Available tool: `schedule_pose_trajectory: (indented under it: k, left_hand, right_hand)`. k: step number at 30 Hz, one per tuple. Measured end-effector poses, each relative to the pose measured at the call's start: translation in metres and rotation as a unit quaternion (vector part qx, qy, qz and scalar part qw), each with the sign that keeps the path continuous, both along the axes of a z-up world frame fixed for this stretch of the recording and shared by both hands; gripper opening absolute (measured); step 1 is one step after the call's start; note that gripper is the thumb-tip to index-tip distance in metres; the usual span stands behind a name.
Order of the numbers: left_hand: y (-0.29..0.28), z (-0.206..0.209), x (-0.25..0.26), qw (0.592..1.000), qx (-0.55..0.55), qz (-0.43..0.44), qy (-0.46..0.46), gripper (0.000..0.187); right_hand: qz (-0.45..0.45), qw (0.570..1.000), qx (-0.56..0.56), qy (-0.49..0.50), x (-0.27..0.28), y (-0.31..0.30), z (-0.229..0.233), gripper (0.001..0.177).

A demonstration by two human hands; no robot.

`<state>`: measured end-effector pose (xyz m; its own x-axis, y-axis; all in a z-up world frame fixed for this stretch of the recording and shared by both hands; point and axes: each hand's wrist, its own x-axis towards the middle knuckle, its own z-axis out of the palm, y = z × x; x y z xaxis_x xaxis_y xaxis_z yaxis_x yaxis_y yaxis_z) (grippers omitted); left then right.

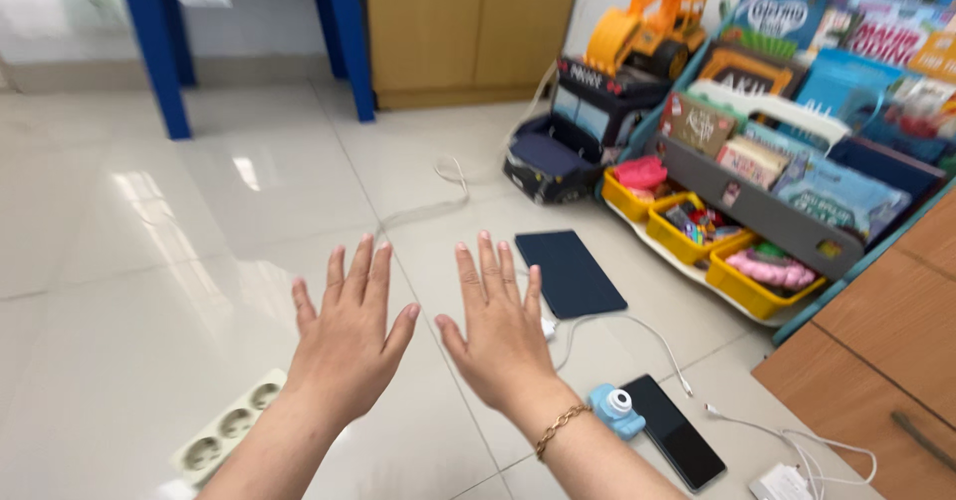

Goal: The person connects a tablet, a smartphone, and two toy cameras to chargers and plugs them into power outlets. The person then unplugs the tablet and smartphone chargers and places them on a cabinet, before reconnecting the toy cameras to different outlets.

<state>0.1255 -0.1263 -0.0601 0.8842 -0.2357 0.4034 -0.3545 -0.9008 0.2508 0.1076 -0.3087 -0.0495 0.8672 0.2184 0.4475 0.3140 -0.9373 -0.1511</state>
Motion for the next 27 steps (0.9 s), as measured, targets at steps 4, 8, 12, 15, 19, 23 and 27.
schedule_pose_trajectory:
  k: [4, 8, 12, 15, 19, 23, 27]
  left_hand:
    - [-0.051, -0.034, 0.059, 0.998, 0.004, -0.035, 0.049, 0.076]
    - [-0.094, -0.078, 0.104, 0.991, -0.005, -0.06, 0.118, 0.073]
    - [-0.124, -0.121, 0.128, 0.978, 0.003, -0.057, 0.202, 0.072]
    - [-0.136, -0.142, 0.133, 0.966, 0.006, -0.058, 0.252, 0.075]
    - [-0.144, -0.155, 0.136, 0.948, -0.022, -0.059, 0.313, 0.069]
    - [-0.148, -0.159, 0.131, 0.895, -0.143, -0.03, 0.421, 0.061]
    - [-0.155, -0.153, 0.133, 0.863, -0.23, -0.018, 0.449, 0.055]
  right_hand:
    - [-0.078, 0.993, -0.026, 0.081, 0.047, -0.049, -0.041, 0.081]
    - [-0.149, 0.971, -0.018, 0.184, 0.085, -0.089, -0.086, 0.078]
    - [-0.193, 0.939, 0.011, 0.286, 0.108, -0.114, -0.132, 0.079]
    - [-0.198, 0.906, 0.068, 0.367, 0.116, -0.13, -0.158, 0.074]
    - [-0.193, 0.911, 0.02, 0.363, 0.123, -0.139, -0.189, 0.062]
    - [-0.18, 0.932, 0.169, 0.267, 0.121, -0.138, -0.207, 0.042]
    - [-0.096, 0.955, 0.254, 0.119, 0.119, -0.126, -0.195, 0.044]
